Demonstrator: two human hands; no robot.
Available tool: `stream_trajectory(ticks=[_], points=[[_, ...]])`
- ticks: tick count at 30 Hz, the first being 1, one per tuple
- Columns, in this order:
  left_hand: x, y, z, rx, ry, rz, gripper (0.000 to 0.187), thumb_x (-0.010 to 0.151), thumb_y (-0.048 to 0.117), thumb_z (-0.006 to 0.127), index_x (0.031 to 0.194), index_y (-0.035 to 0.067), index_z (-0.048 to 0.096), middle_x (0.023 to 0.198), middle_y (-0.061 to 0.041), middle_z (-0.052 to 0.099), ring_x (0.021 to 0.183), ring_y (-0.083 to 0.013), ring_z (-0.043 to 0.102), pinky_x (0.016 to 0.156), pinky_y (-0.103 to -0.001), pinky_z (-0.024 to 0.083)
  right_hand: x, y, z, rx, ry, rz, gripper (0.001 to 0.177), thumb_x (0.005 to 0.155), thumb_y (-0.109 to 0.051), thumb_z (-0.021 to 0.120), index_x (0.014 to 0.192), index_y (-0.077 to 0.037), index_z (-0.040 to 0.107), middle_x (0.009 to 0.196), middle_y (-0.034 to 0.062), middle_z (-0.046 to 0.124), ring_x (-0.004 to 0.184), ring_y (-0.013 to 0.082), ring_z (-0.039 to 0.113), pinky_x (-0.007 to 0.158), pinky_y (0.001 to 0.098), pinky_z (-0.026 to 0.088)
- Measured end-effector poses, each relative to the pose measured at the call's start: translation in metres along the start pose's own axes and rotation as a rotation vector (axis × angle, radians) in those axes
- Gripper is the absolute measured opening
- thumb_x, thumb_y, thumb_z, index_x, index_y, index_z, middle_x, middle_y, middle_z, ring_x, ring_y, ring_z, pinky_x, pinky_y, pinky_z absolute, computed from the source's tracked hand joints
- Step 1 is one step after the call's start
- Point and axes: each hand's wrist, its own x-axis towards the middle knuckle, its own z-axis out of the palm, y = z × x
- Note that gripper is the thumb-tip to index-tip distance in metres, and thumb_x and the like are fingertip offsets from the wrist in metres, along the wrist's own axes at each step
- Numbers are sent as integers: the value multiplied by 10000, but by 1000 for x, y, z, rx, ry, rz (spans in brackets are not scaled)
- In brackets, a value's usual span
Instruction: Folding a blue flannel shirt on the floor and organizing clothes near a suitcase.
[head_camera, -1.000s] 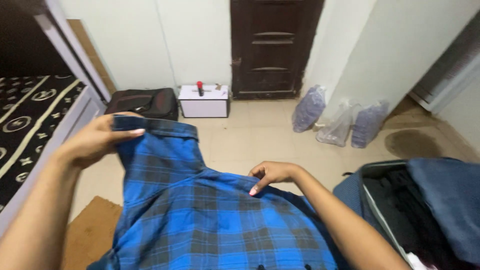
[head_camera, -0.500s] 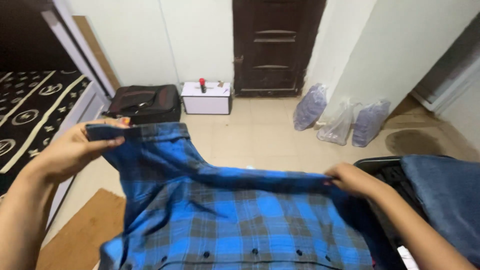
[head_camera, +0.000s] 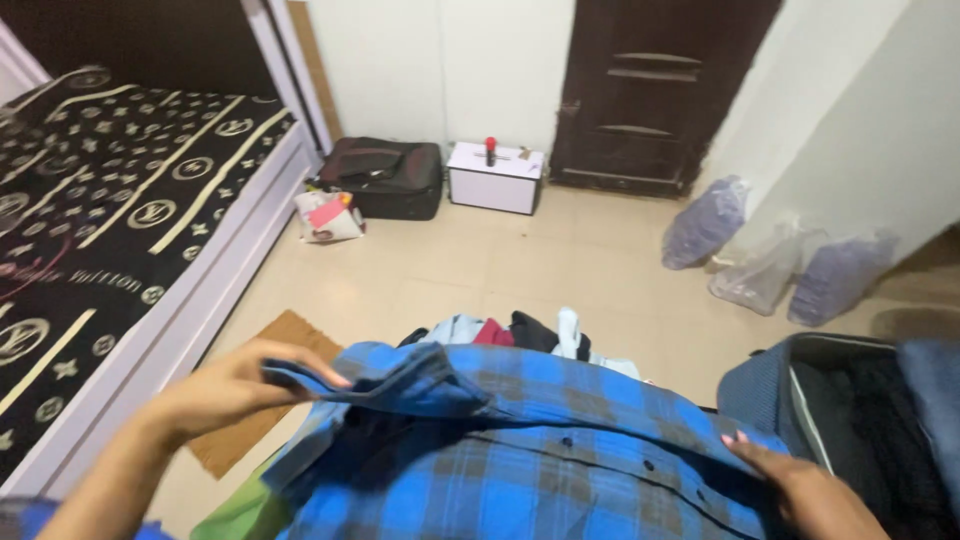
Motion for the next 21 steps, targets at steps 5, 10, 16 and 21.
stream_trajectory(ticks=[5, 10, 16, 21], points=[[-8, -1, 29, 66, -195, 200, 361, 814, -79, 684, 1139, 29, 799, 1175, -101, 813, 1134, -174, 727, 1024, -313, 545, 20, -3, 14, -563, -98, -311, 894, 847, -462, 752, 1600, -289, 303, 1618, 88, 359, 1510, 242, 355, 1245, 387, 268], [12, 26, 41, 56, -253, 270, 391, 819, -65, 658, 1170, 58, 780, 1205, -83, 787, 1154, -159, 703, 1026, -325, 542, -77, -269, 46, -17, -16, -706, 1207, 673, -583, 863, 1613, -142, 248, 1571, 216, 387, 1453, 363, 409, 1141, 456, 347], [47, 35, 25, 28, -260, 340, 419, 876, 13, 746, 1288, 80, 705, 1247, -115, 748, 1188, -189, 658, 1076, -346, 504, -56, -364, 120, 109, -78, -881, 849, 781, -505, 805, 1428, -34, 521, 1247, 208, 682, 1154, 318, 661, 981, 386, 494], [87, -45, -1, -138, -248, 285, 706, 784, 68, 811, 1438, 112, 550, 1371, -32, 656, 1309, -167, 575, 1114, -342, 447, -31, -344, 129, 344, -169, -592, 430, 951, -398, 727, 1066, 13, 772, 866, 76, 707, 831, 150, 582, 782, 336, 524]])
